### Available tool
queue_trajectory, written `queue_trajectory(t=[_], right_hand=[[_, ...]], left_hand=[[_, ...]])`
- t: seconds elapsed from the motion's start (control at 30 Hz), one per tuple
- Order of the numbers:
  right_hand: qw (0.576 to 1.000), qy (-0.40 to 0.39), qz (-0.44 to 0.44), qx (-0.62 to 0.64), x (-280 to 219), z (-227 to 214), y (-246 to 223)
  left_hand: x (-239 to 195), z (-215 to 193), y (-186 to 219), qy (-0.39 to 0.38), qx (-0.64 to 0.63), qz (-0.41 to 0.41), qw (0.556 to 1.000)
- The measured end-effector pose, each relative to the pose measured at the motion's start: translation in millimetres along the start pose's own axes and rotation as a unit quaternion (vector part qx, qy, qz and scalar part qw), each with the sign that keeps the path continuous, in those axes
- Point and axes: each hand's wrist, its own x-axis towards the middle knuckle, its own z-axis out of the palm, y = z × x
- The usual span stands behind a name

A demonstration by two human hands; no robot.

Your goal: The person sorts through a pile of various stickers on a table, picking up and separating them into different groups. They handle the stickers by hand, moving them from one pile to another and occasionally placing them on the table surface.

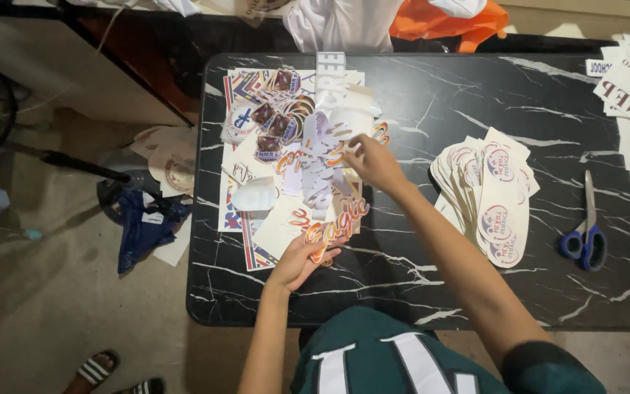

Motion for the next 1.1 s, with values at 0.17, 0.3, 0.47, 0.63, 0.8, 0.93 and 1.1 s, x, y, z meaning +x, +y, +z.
queue_trajectory(t=[0.17, 0.3, 0.47, 0.63, 0.8, 0.93, 1.1], right_hand=[[0.993, -0.010, 0.114, 0.004, 34, 55, 25], [0.987, -0.013, 0.138, 0.078, 36, 57, 43], [0.951, -0.034, 0.062, 0.300, 29, 39, 70], [0.937, -0.067, 0.064, 0.338, 14, -16, 53], [0.949, -0.043, 0.047, 0.310, -6, -82, 14], [0.957, -0.015, 0.028, 0.290, -13, -133, -13], [0.923, -0.038, -0.067, 0.377, -29, -193, -52]], left_hand=[[5, -7, 1, 0.018, -0.024, 0.026, 0.999], [5, -8, 4, 0.034, -0.046, 0.023, 0.998], [18, -6, 11, 0.039, -0.072, 0.008, 0.997], [35, -3, 12, 0.030, -0.086, 0.010, 0.996], [58, -19, 8, 0.026, -0.029, 0.009, 0.999], [65, -9, 29, 0.059, 0.026, -0.003, 0.998], [77, 18, 55, 0.020, 0.133, -0.014, 0.991]])
